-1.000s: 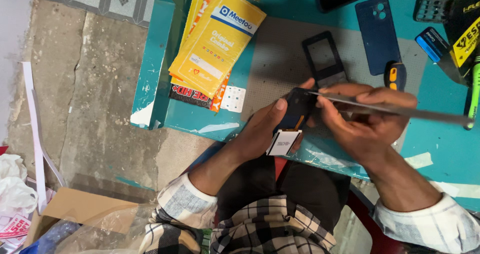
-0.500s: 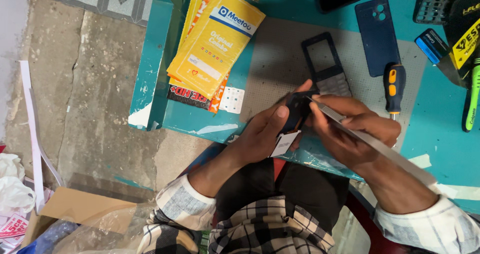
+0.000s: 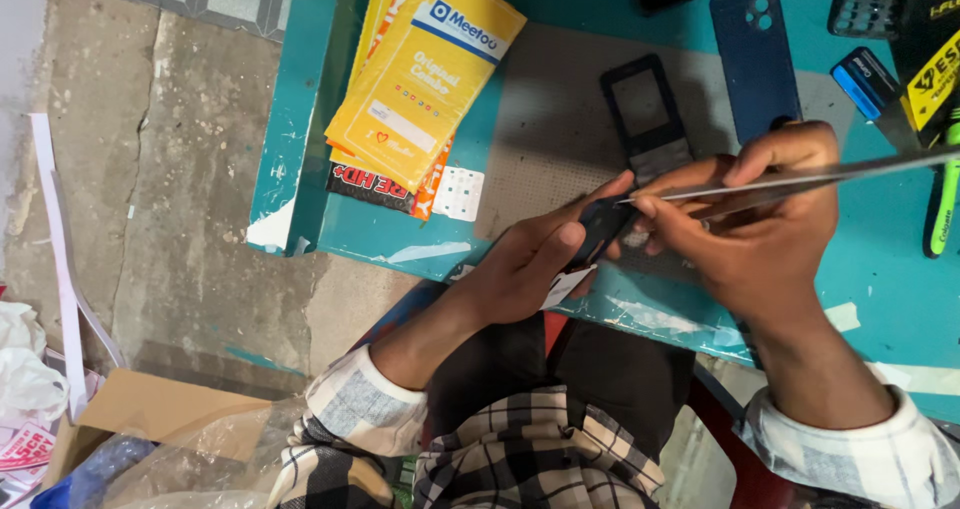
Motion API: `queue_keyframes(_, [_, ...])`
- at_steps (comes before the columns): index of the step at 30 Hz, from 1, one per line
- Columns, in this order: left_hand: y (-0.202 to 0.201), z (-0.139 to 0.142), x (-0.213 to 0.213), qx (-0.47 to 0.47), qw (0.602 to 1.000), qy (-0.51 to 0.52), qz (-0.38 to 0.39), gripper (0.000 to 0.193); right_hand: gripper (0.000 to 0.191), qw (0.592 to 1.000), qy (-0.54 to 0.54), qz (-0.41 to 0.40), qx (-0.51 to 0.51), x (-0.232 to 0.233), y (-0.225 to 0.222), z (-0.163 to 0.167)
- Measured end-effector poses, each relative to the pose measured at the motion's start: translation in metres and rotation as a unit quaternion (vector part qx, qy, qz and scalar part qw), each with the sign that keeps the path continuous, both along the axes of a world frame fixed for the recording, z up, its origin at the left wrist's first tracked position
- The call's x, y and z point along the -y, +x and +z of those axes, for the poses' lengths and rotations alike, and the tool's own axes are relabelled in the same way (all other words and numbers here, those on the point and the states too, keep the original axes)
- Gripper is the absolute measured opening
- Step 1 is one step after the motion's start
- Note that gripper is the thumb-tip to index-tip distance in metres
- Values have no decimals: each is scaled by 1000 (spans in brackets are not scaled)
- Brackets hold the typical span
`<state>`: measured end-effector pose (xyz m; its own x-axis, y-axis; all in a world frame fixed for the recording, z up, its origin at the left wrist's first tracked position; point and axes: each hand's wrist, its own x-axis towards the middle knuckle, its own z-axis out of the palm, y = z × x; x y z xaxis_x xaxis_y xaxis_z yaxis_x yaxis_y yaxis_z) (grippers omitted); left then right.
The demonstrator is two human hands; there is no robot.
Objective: The person disassembles a mobile phone using a screwdriver and tweezers. They remove the back cover, battery, and internal components, then wipe the parts with a cloth.
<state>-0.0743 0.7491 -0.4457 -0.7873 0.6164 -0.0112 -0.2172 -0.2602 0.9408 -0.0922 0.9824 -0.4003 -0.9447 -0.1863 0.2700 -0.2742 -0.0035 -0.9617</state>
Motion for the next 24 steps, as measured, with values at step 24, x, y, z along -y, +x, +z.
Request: queue_keyframes(24, [3,6,-3,240,963,123,-7,84,30,997,-47,56,5,-10,-2,17])
